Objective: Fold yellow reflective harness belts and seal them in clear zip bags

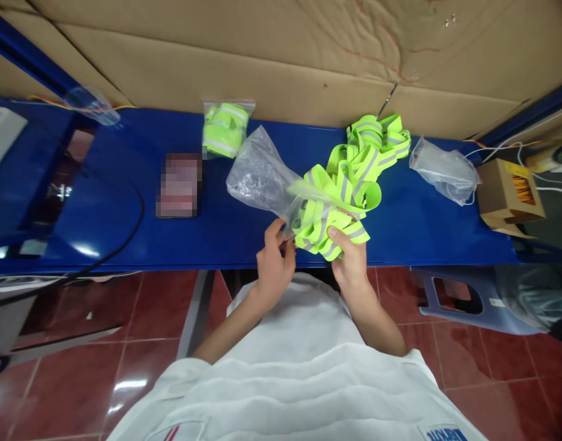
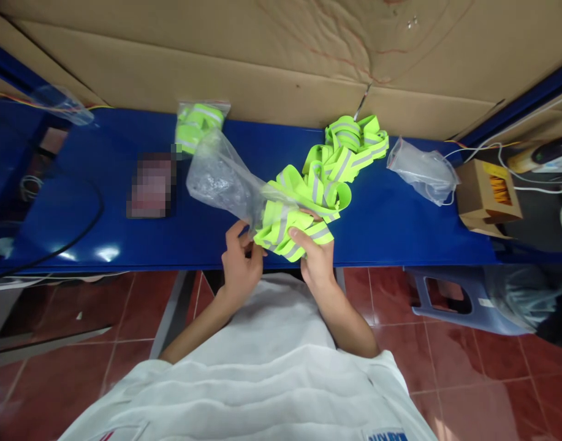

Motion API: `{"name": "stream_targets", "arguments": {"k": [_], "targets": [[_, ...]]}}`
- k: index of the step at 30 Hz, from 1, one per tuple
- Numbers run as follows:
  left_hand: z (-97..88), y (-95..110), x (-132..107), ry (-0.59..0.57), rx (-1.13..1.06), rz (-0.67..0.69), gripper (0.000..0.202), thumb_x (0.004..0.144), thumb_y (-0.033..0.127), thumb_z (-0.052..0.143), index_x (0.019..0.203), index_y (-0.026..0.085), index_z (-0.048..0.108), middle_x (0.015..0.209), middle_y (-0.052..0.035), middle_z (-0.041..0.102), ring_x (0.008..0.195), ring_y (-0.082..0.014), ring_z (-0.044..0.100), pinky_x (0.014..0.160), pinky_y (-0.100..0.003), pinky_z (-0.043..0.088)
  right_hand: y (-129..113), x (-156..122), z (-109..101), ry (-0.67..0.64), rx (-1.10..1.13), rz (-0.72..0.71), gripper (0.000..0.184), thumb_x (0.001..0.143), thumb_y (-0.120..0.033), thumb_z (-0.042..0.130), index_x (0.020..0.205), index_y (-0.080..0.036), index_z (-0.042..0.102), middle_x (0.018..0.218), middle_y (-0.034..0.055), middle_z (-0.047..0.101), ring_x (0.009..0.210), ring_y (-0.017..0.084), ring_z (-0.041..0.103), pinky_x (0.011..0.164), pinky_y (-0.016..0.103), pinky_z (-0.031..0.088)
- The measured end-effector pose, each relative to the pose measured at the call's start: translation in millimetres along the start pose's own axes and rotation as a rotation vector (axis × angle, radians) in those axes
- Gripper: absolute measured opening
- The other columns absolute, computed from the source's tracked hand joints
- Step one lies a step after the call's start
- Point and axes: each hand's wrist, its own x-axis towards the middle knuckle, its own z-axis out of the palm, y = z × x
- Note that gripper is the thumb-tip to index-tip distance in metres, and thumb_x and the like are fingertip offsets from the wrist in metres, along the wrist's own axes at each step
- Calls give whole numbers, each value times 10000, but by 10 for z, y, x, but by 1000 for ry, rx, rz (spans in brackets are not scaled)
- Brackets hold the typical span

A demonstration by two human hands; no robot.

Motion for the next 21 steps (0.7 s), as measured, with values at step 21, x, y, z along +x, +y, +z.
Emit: {"name": "stream_targets", "arguments": {"k": [21], "targets": [[-145,-5,-108,-150,-711,-158,764,888,677,736,1457,368,330,1478,-151,605,1208,-223,734,854,-342,666,36,-54,-52,-121,-20,-44,581,706,-519,895,1167,-255,659,1173,64,744,1119,262,709,1048,426,581]]}}
